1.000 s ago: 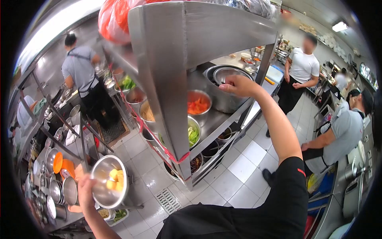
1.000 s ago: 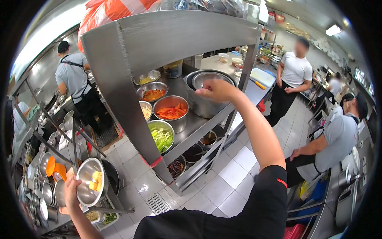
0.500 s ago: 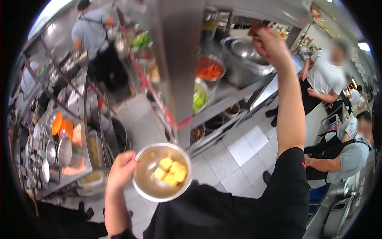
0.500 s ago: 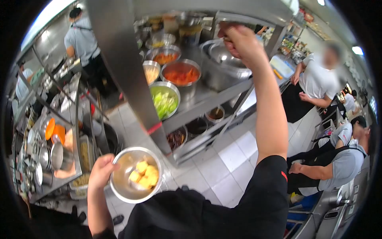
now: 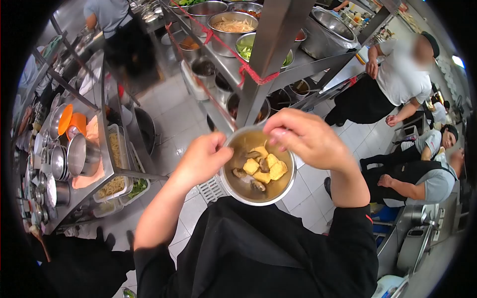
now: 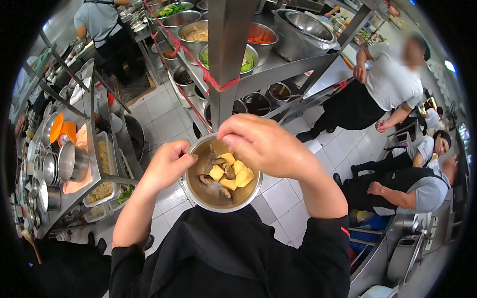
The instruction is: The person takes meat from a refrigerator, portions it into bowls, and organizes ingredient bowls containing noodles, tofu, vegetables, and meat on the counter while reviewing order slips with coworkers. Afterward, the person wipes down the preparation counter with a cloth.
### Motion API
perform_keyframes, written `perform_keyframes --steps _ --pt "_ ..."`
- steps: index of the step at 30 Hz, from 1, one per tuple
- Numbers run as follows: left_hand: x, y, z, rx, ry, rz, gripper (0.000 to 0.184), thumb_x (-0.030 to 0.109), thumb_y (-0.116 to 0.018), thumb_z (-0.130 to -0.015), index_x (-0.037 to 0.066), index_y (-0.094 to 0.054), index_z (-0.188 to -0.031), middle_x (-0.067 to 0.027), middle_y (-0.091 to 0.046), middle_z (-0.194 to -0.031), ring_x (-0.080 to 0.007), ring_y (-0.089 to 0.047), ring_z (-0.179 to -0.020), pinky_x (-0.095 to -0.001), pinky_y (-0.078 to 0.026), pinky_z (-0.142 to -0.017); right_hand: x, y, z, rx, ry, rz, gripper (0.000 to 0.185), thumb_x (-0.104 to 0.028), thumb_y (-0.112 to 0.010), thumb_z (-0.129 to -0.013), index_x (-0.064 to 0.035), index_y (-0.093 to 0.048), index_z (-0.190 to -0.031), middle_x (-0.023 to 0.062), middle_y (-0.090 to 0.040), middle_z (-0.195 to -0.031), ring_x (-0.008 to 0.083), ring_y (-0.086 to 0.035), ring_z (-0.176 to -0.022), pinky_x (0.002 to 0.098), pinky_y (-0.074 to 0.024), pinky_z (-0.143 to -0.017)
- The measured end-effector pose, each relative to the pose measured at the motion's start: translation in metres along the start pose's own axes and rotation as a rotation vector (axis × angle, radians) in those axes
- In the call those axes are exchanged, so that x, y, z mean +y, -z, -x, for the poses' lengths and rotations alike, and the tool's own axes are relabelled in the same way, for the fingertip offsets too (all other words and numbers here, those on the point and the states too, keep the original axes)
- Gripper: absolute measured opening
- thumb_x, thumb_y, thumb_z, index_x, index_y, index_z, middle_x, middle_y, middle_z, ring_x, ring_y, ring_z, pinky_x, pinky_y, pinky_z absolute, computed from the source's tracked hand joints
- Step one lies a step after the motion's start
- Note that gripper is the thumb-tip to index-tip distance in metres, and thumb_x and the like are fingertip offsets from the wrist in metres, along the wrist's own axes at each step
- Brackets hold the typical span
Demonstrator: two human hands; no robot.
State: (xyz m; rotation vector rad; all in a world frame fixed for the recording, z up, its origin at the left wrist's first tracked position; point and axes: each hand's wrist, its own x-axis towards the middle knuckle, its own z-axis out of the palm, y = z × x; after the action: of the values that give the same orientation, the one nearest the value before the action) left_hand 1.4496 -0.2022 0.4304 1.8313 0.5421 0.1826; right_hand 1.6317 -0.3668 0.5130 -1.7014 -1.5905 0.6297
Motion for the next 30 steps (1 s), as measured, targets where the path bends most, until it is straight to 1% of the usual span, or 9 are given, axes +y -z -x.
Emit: perform_keyframes --steps 5,7,11,14,16,21,22,26,30 --pt "-0.013 0.001 0.010 0.031 -0.102 -0.027 0.026 0.019 -0.063 -0.083 0.001 -0.050 -0.069 0.0013 -0.044 -0.058 -0.0062 -0.040 -0.059 -0.0285 -0.036 -0.051 -0.007 0.026 0.016 0.230 -0.022 -0.027 0.016 -0.016 -0.057 -0.094 -0.0031 -0.061 -0.103 0.0032 -0.061 -0.090 0.0103 -0.062 -0.078 0.0251 -0.0507 -0.065" --pt "-0.014 0.000 0.013 0.042 -0.090 0.040 0.027 0.019 -0.063 -0.083 0.001 -0.049 -0.068 0.0012 -0.043 -0.058 -0.0062 -0.040 -0.059 -0.0287 -0.035 -0.051 0.004 0.060 0.010 0.425 -0.044 0.041 0.020 -0.018 -0.060 -0.092 -0.0037 -0.062 -0.107 0.0024 -0.062 -0.086 0.0091 -0.059 -0.075 0.0244 -0.0503 -0.065" --pt "-0.016 0.008 0.015 0.140 -0.080 -0.108 0.025 0.018 -0.063 -0.082 0.001 -0.050 -0.069 -0.0007 -0.047 -0.058 -0.0078 -0.043 -0.058 -0.0304 -0.037 -0.051 0.049 0.174 -0.027 0.771 -0.100 0.257 0.028 -0.018 -0.059 -0.090 -0.0009 -0.062 -0.112 0.0062 -0.067 -0.091 0.0119 -0.063 -0.080 0.0271 -0.0515 -0.065" --pt "-0.030 0.012 0.011 0.220 -0.041 -0.079 0.025 0.018 -0.064 -0.081 0.001 -0.050 -0.069 -0.0018 -0.047 -0.057 -0.0093 -0.042 -0.056 -0.0312 -0.037 -0.050 0.116 0.268 -0.077 0.874 -0.097 0.668 0.031 -0.022 -0.062 -0.084 -0.0069 -0.065 -0.111 0.0135 -0.070 -0.095 0.0276 -0.068 -0.084 0.0350 -0.0524 -0.076" --pt "-0.032 0.012 0.010 0.262 -0.015 -0.068 0.025 0.017 -0.064 -0.080 0.001 -0.049 -0.068 -0.0015 -0.045 -0.056 -0.0087 -0.041 -0.056 -0.0308 -0.036 -0.050 0.150 0.306 -0.110 0.763 -0.078 0.818 0.035 -0.019 -0.060 -0.081 -0.0108 -0.065 -0.114 0.0159 -0.069 -0.103 0.0341 -0.066 -0.096 0.0404 -0.0512 -0.083" --pt "-0.047 0.016 0.012 0.394 0.021 -0.056 0.027 0.014 -0.064 -0.079 0.002 -0.046 -0.064 -0.0001 -0.042 -0.054 -0.0072 -0.039 -0.056 -0.0301 -0.035 -0.049 0.203 0.334 -0.173 0.350 -0.292 1.182 0.056 -0.044 -0.067 -0.076 -0.0192 -0.060 -0.126 0.0161 -0.066 -0.114 0.0340 -0.060 -0.110 0.0409 -0.0463 -0.096" --pt "-0.038 0.018 0.017 0.433 0.067 -0.057 0.026 0.013 -0.064 -0.079 0.003 -0.046 -0.063 0.0012 -0.042 -0.055 -0.0065 -0.040 -0.056 -0.0291 -0.035 -0.048 0.206 0.339 -0.179 0.264 -0.343 1.168 0.053 -0.042 -0.068 -0.077 -0.0128 -0.062 -0.122 0.0160 -0.063 -0.118 0.0326 -0.058 -0.111 0.0393 -0.0453 -0.095" --pt "-0.058 0.019 0.032 0.554 0.152 0.076 0.020 0.010 -0.063 -0.078 0.005 -0.048 -0.064 0.0044 -0.045 -0.058 -0.0053 -0.042 -0.056 -0.0260 -0.034 -0.048 0.218 0.378 -0.180 0.221 -0.260 0.814 0.053 -0.041 -0.071 -0.078 -0.0058 -0.062 -0.117 0.0163 -0.065 -0.112 0.0304 -0.060 -0.108 0.0381 -0.0458 -0.090" --pt "-0.082 0.021 0.054 0.621 0.247 0.176 0.015 0.007 -0.060 -0.078 0.005 -0.051 -0.067 0.0046 -0.047 -0.060 -0.0052 -0.042 -0.054 -0.0246 -0.033 -0.047 0.211 0.397 -0.170 0.380 -0.152 0.694 0.044 -0.031 -0.072 -0.081 -0.0097 -0.062 -0.118 0.0161 -0.066 -0.112 0.0296 -0.062 -0.106 0.0374 -0.0470 -0.090"
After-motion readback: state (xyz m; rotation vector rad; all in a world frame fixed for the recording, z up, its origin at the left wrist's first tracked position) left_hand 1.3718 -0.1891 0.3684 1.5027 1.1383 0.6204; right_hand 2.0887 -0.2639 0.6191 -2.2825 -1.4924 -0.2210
